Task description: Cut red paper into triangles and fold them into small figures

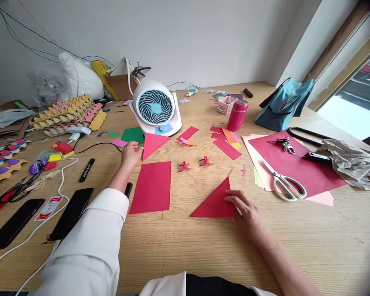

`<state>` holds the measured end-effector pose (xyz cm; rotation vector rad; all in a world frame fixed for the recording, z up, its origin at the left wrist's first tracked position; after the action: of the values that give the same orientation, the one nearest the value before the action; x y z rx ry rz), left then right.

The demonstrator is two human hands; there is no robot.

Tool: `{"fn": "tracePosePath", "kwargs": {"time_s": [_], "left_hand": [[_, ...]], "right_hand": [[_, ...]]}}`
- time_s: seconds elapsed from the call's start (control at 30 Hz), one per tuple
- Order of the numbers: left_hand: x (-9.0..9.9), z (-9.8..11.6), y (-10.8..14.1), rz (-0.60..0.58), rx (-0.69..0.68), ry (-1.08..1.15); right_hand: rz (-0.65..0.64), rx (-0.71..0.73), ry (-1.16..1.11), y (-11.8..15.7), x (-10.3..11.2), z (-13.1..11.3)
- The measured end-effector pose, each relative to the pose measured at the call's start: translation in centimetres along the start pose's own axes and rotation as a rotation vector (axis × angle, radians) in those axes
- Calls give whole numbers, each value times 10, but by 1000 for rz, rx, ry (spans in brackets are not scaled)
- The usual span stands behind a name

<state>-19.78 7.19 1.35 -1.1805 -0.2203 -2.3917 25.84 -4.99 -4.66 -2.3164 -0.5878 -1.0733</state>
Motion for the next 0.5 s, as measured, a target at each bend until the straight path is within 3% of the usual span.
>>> {"fn": "tracePosePath", "kwargs": {"time_s": [0.1,0.27,0.4,0.5], "left_hand": [[-14,-12,-27,-8,72,-68],[-37,-22,-34,-29,76,-129],[-27,-23,-25,-4,36,-126],[-11,-17,-4,-16,-27,-95]], "right_hand": [[-6,-35,5,1,-1,3],[-11,-80,-4,0,1,7],[-9,-94,-8,-2,2,11],[0,-106,1,-1,2,16]]}}
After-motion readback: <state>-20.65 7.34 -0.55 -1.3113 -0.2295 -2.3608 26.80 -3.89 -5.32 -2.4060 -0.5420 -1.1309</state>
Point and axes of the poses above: each hand's wrist, its own y-axis away from the middle knuckle, its own x-axis out of the back of the hand, z = x × y, the point moved 1 cm from there along -y, towards the middle knuckle, and after that the axes turned 10 degrees about -z, right-handed, at the moved point
